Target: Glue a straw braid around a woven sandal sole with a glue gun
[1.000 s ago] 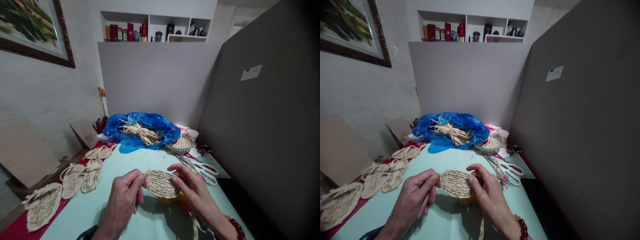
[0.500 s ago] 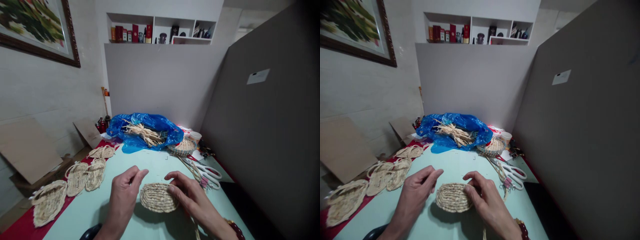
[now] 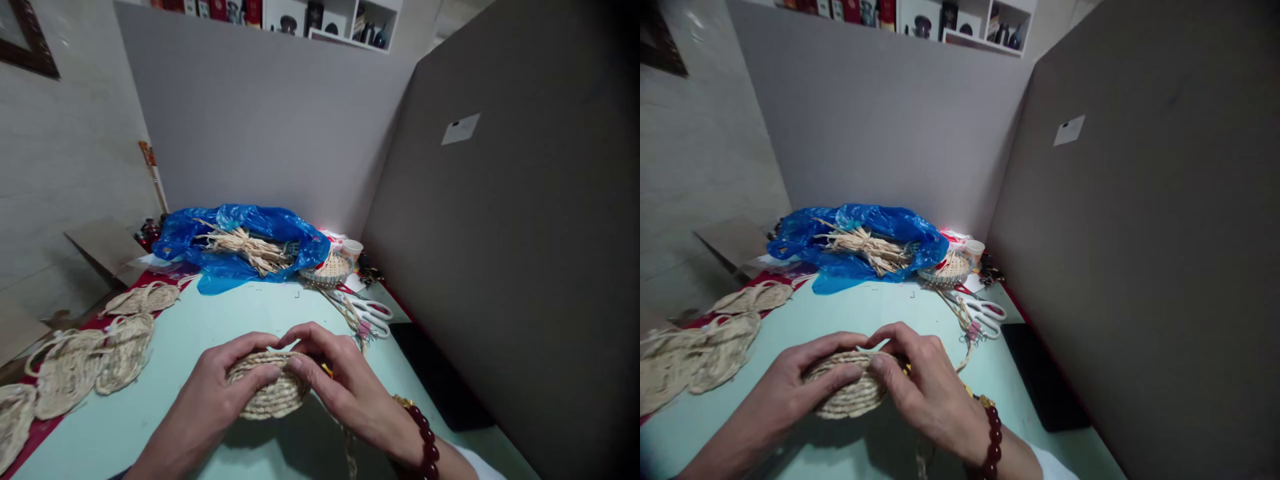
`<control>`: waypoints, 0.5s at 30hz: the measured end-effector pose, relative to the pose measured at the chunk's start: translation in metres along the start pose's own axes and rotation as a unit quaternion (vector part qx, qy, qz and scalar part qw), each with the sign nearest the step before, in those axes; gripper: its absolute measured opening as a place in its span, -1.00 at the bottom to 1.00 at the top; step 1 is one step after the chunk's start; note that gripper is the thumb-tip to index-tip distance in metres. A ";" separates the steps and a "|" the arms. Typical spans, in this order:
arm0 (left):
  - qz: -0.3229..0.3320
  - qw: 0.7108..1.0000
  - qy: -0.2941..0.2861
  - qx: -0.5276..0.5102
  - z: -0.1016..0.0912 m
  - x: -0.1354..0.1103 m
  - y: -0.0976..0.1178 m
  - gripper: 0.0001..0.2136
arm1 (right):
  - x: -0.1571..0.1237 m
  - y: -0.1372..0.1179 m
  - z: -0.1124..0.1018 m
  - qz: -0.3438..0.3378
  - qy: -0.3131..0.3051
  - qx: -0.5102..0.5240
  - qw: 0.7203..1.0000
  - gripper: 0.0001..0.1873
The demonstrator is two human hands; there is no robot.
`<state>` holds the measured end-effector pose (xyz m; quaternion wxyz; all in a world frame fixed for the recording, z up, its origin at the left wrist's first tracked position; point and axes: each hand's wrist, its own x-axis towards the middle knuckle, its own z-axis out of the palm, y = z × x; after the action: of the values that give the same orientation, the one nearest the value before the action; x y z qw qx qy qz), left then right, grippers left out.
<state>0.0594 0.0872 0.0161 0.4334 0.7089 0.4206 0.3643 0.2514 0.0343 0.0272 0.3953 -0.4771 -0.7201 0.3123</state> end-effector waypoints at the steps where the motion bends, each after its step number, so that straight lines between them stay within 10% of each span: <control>1: -0.002 1.000 -0.003 -0.002 -0.001 -0.001 -0.001 -0.85 | -0.001 -0.002 -0.002 -0.002 -0.005 0.007 1.000 -0.81; 7: -0.020 0.999 -0.022 -0.022 -0.009 -0.004 0.005 -0.85 | -0.006 -0.020 -0.036 0.071 -0.109 0.019 0.991 -0.85; 15: -0.105 0.988 -0.033 -0.105 -0.001 -0.014 0.022 -0.76 | 0.029 -0.024 -0.082 -0.036 -0.134 -0.153 0.979 -0.83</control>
<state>0.0587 0.0688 0.0343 0.5551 0.6231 0.4375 0.3349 0.3052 0.0589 0.0958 0.2289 -0.4592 -0.8225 0.2454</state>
